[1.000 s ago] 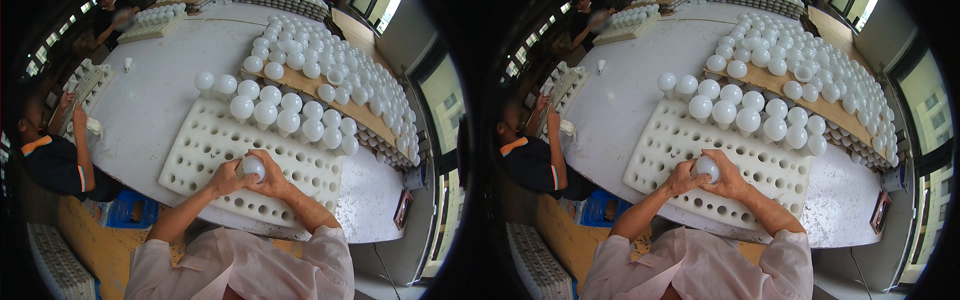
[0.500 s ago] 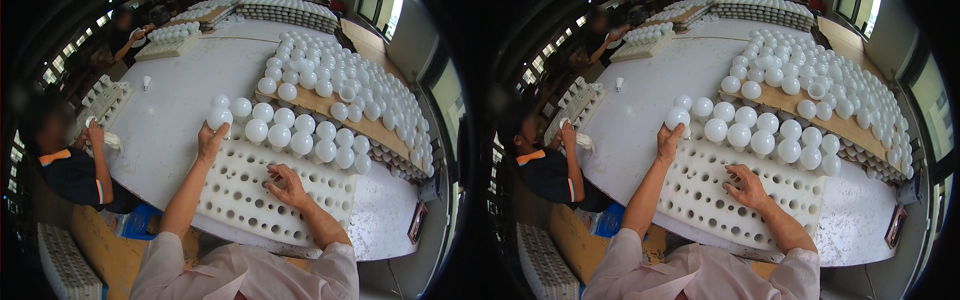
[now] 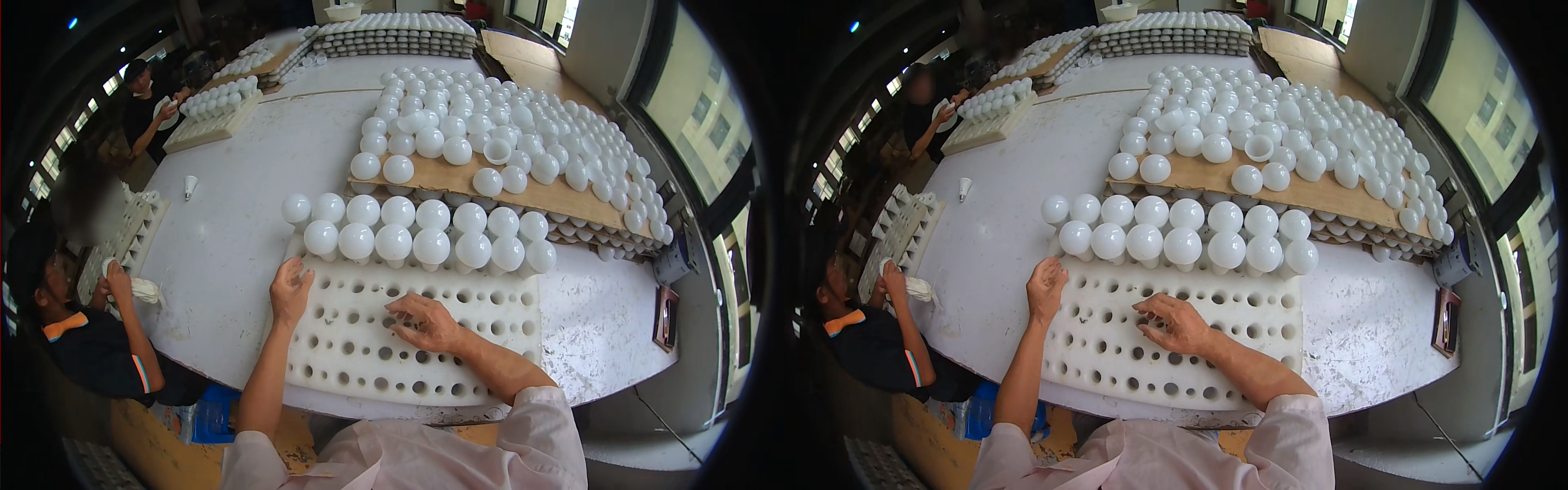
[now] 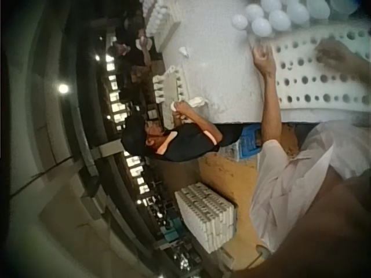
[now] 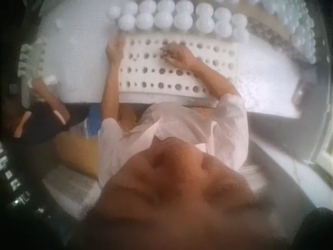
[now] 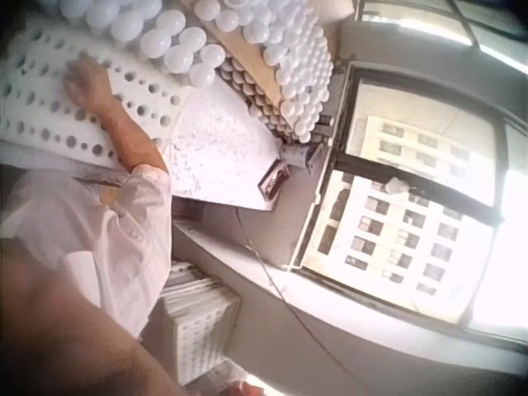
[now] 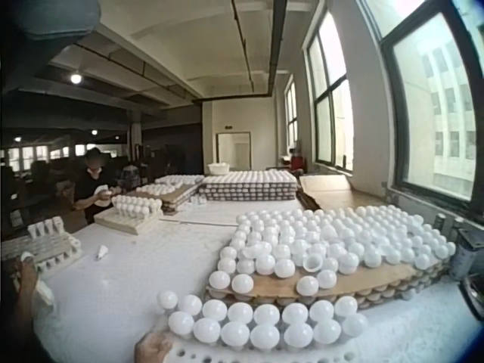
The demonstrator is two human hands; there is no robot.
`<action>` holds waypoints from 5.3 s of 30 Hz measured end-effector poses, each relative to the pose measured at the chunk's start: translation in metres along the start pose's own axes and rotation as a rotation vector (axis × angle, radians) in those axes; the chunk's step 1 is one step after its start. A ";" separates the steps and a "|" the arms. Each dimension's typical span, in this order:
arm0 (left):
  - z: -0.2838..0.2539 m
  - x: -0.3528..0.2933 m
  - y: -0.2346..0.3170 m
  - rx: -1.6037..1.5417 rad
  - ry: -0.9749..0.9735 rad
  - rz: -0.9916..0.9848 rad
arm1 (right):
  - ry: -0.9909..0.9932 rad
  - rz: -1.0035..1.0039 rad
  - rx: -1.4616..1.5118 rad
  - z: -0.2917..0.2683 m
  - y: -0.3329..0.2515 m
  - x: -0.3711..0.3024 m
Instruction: The person assembles lightbulbs by picking up bulb bases and covers, pressing the covers onto the bases by hand, and inserting the assembled lightbulbs into a slotted foam tray.
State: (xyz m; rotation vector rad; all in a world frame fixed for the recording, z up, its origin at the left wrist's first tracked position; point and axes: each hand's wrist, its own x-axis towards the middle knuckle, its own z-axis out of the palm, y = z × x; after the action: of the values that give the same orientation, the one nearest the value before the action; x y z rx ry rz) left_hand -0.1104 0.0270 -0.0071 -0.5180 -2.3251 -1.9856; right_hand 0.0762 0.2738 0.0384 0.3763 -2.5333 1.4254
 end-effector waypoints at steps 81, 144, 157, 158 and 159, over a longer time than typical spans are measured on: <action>-0.051 -0.053 0.047 -0.416 -0.670 -0.289 | -0.101 0.242 0.499 0.023 0.002 0.018; 0.025 -0.105 0.094 0.211 -1.076 -0.246 | 0.086 -0.575 0.077 0.049 -0.049 -0.020; 0.038 -0.089 0.105 0.182 -0.904 -0.353 | 0.061 -0.464 -0.028 0.030 -0.029 0.003; 0.039 -0.089 0.103 0.192 -0.890 -0.313 | 0.060 -0.435 -0.041 0.031 -0.028 0.002; 0.036 -0.090 0.098 0.202 -0.878 -0.271 | 0.060 -0.406 -0.056 0.033 -0.027 0.001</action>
State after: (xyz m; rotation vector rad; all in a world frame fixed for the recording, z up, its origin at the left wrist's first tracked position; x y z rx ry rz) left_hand 0.0084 0.0539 0.0576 -1.3365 -3.1823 -1.7980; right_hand 0.0816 0.2323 0.0439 0.7726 -2.2730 1.1884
